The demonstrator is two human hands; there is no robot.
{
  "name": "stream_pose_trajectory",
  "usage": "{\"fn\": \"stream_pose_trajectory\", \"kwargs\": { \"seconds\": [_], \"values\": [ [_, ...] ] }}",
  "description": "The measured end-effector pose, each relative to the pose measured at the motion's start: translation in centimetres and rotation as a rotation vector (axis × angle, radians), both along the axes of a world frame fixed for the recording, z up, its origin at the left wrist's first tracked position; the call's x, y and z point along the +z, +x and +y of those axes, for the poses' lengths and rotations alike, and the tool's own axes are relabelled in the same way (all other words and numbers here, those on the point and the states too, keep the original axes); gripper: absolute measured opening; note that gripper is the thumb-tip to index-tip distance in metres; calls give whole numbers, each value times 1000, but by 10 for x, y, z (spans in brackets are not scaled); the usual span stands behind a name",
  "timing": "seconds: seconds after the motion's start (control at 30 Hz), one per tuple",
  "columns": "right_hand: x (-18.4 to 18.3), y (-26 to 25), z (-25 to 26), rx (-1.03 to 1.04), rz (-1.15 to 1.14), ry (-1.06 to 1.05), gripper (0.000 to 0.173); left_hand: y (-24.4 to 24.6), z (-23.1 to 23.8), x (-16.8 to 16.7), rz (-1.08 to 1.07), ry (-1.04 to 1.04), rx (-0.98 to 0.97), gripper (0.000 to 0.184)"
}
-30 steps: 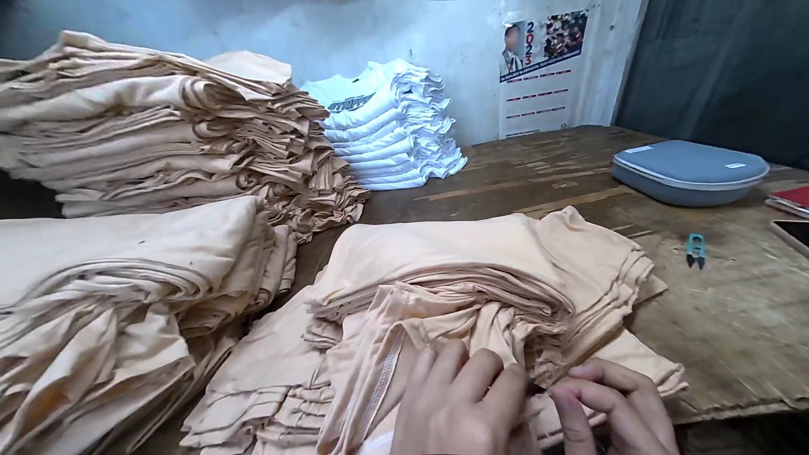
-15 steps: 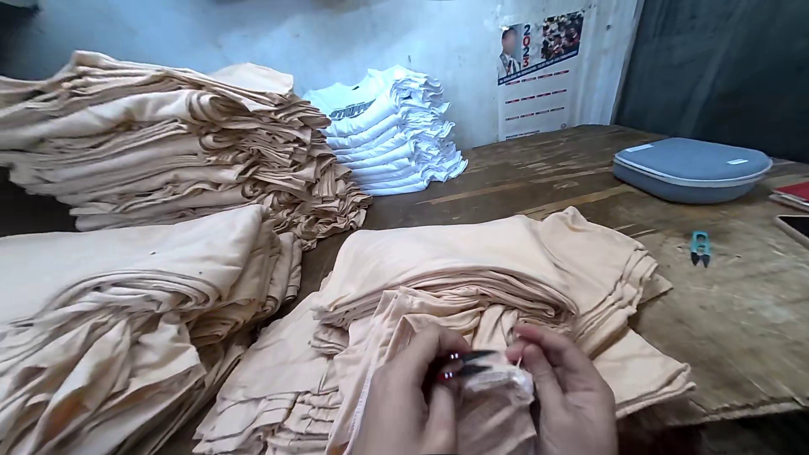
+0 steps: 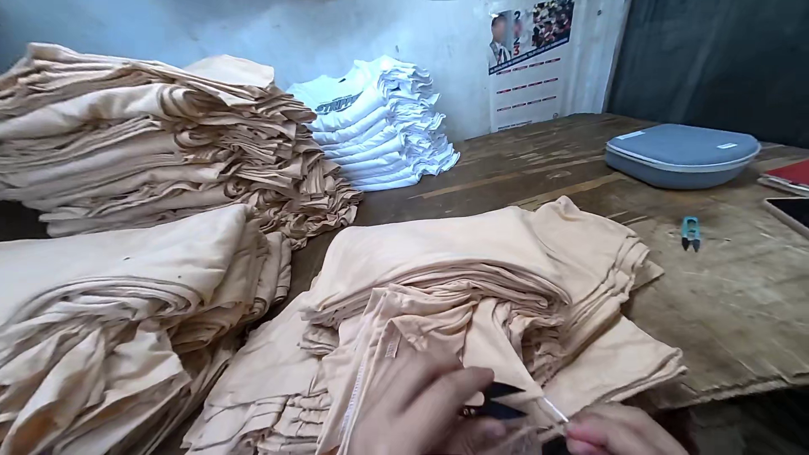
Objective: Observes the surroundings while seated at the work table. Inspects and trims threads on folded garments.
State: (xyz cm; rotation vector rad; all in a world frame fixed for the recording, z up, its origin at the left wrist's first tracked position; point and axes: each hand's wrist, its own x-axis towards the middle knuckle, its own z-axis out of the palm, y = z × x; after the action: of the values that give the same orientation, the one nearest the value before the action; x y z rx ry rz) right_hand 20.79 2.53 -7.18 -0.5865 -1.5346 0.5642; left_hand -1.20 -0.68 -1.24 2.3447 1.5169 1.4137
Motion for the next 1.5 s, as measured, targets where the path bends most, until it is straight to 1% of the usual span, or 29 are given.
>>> {"fn": "stream_pose_trajectory", "kwargs": {
  "seconds": [0.1, 0.17, 0.2, 0.27, 0.33, 0.37, 0.4, 0.43, 0.47, 0.5, 0.53, 0.57, 0.63, 0.67, 0.7, 0.77, 0.8, 0.87, 0.9, 0.93, 1.0, 1.07, 1.13, 1.23, 1.3, 1.37, 1.43, 1.47, 1.5],
  "values": [
    [-1, -6, -4, 30, 32, -9, 7, 15, -3, 0, 274, 244, 90, 19],
    [-1, -11, -5, 73, 41, -4, 7, 23, 0, -2, 394, 327, 118, 17],
    [0, -11, -5, 109, 41, -7, 7, 24, 3, -4, 418, 353, 134, 15],
    [4, -7, -4, 207, 34, -51, 6, 20, 4, -4, 408, 363, 167, 13],
    [10, 7, -3, 303, -30, -148, 7, 13, 0, -3, 348, 326, 186, 15],
    [13, 17, -1, 331, -121, -204, 8, 9, -1, -3, 296, 298, 183, 18],
    [16, 26, 2, 320, -275, -256, 12, 6, -1, -3, 235, 257, 171, 22],
    [18, 33, 4, 260, -462, -293, 18, 3, -1, -3, 172, 201, 156, 26],
    [20, 35, 5, 163, -598, -307, 24, 2, 0, -2, 114, 123, 137, 33],
    [21, 32, 3, 45, -633, -291, 29, 1, 1, 0, 61, 41, 117, 43],
    [23, 25, 1, -86, -599, -243, 33, 1, 2, 0, 15, -42, 97, 50],
    [24, 16, -3, -203, -547, -174, 38, 2, 4, 0, -32, -115, 67, 50],
    [30, -6, -8, -361, -485, -43, 44, 4, 8, -2, -107, -193, 16, 31],
    [31, -18, -9, -422, -490, -1, 43, 5, 10, -2, -136, -205, 13, 27],
    [29, -30, -5, -482, -509, 41, 38, 6, 13, -4, -159, -203, 22, 26],
    [13, -43, 12, -545, -473, 114, 14, 3, 16, -8, -190, -188, 43, 28],
    [6, -41, 17, -506, -411, 118, 8, 2, 16, -8, -195, -190, 46, 33],
    [5, -30, 14, -334, -280, 47, 6, -3, 12, -6, -174, -183, 36, 47],
    [7, -22, 9, -225, -223, -16, 4, -5, 9, -6, -157, -154, 18, 46],
    [8, -15, 4, -129, -175, -72, 3, -7, 7, -9, -130, -95, 6, 36],
    [11, -6, -2, -13, -97, -151, 4, -6, 2, -12, 1, 48, 32, 17],
    [13, -5, -4, 43, -35, -202, 5, 0, -2, -12, 180, 180, 98, 15],
    [14, -7, -6, 46, -10, -204, 7, 12, -3, -10, 330, 269, 142, 20],
    [14, -9, -8, 29, -51, -171, 7, 21, 6, -14, 438, 365, 163, 18],
    [16, -2, -8, 33, -157, -174, 8, 18, 8, -14, 409, 355, 160, 15],
    [18, 11, -7, 47, -319, -189, 13, 16, 7, -10, 336, 218, 164, 18],
    [15, 13, -2, -12, -397, -166, 26, 9, 12, -7, 274, 36, 118, 28],
    [11, 8, 1, -44, -411, -130, 34, 4, 19, -10, 233, 8, 92, 22],
    [5, 3, 5, -44, -433, -89, 40, -2, 25, -13, 187, 38, 87, 20]
  ]
}}
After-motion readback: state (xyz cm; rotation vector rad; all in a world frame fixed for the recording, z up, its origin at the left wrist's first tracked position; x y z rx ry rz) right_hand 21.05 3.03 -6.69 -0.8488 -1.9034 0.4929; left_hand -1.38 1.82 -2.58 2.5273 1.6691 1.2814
